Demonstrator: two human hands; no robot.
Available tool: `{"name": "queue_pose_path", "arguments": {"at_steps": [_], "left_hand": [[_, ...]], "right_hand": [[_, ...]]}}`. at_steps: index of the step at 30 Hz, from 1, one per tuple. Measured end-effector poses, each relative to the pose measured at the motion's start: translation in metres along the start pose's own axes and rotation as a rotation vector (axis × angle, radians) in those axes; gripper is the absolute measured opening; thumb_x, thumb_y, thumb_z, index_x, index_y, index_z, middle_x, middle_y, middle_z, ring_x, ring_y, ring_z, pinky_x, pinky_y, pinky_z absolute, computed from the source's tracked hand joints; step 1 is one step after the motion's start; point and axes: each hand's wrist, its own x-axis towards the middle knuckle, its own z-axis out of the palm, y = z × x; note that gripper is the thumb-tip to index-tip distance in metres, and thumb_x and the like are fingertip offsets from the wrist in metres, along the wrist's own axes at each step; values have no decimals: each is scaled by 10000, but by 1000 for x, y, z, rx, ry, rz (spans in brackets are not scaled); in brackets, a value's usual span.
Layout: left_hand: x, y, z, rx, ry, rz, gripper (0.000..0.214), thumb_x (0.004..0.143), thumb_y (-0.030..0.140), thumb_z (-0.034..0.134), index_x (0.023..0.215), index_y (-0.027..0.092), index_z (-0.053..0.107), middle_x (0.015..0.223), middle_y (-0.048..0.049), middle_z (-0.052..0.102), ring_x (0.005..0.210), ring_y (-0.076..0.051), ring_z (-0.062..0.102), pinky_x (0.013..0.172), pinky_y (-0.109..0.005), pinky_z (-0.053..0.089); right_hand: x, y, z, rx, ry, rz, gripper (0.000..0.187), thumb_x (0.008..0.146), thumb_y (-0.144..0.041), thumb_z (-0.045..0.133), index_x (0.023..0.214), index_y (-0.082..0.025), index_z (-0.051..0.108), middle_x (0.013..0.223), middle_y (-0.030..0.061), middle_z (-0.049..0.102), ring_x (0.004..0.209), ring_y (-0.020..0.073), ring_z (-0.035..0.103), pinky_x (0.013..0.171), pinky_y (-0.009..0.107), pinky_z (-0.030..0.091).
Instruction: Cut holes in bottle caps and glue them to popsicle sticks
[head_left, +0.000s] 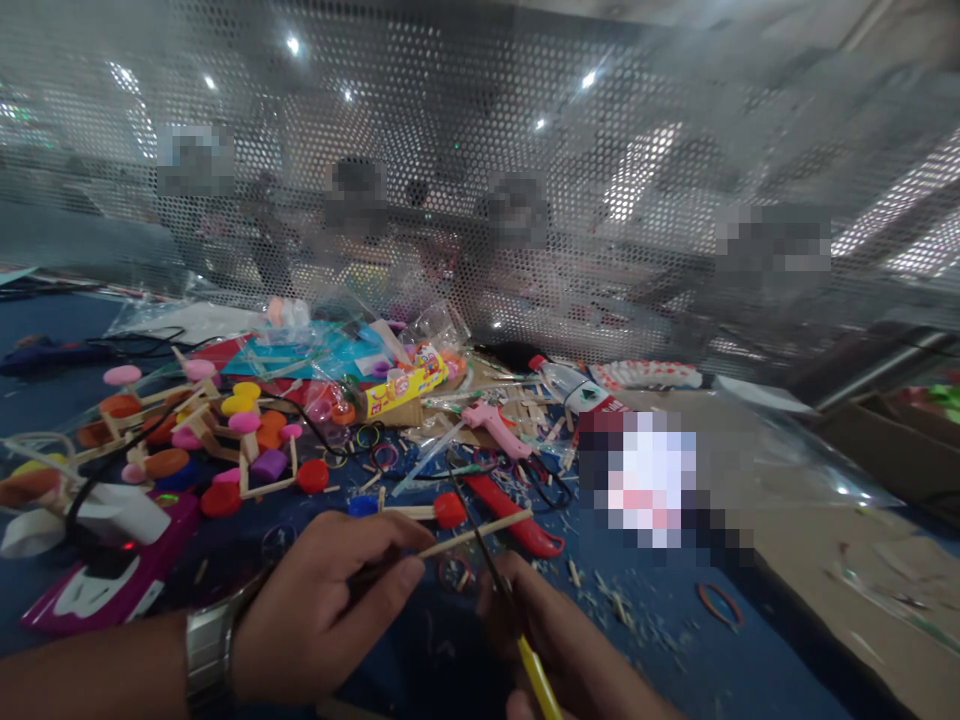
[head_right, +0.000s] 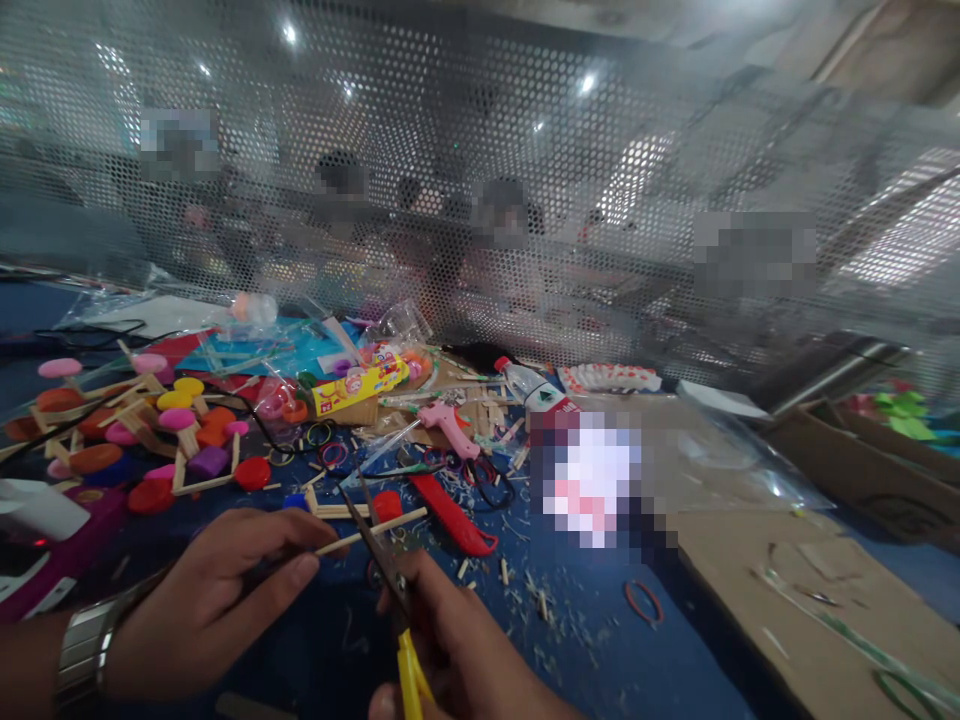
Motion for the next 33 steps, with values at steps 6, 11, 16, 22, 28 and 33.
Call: {"name": "queue_pose_path", "arguments": {"at_steps": [6, 11, 16, 22, 28, 33], "left_hand": [[2, 1, 1, -32, -28, 1, 313, 1019, 261, 433, 934, 190, 726, 799, -19, 786, 446, -78, 573, 458, -199, 431], [-3, -3, 3, -45, -43, 1, 278, 1024, 297, 453, 1022, 198, 714, 835, -15, 779, 492, -84, 603, 447, -194, 408], [-1, -1, 4, -71, -41, 61, 259, 1036, 307, 459, 1017, 214, 700, 636, 48, 649, 479, -87, 571, 492, -191, 432], [1, 2, 4, -30, -5, 129, 331, 1055, 293, 409, 848, 199, 650, 631, 32, 666, 477, -90, 567, 496, -200, 440], [0, 5, 3, -20, -32, 141, 241, 1030, 233, 432, 948, 208, 657, 757, 24, 746, 600, -102, 678, 581, -200, 499], [-3, 5, 4, -17, -33, 130, 256, 1026, 243, 425, 940, 199, 663, 754, -1, 740, 585, -110, 655, 578, -206, 495]], "right_hand": [[0, 3, 2, -60, 34, 20, 666, 833, -468, 662, 1454, -271, 520, 1094, 103, 703, 950, 242, 697, 791, 327, 630], [-6, 18, 0, -108, 73, 57, 671, 858, -386, 643, 1493, -256, 473, 1056, 103, 684, 901, 223, 661, 758, 311, 613], [-11, 25, -3, -109, 80, 108, 692, 839, -372, 686, 1492, -273, 482, 1065, 101, 658, 893, 217, 623, 787, 331, 593], [-12, 20, -7, -199, 107, 95, 695, 819, -455, 724, 1454, -236, 543, 999, 101, 652, 832, 211, 599, 787, 356, 596], [-7, 7, -1, -208, 102, 27, 630, 851, -470, 670, 1429, -241, 566, 919, 96, 666, 907, 256, 641, 747, 337, 611], [-8, 7, 0, -182, 66, 14, 692, 808, -412, 693, 1465, -267, 530, 926, 91, 677, 953, 280, 666, 744, 337, 631]]}}
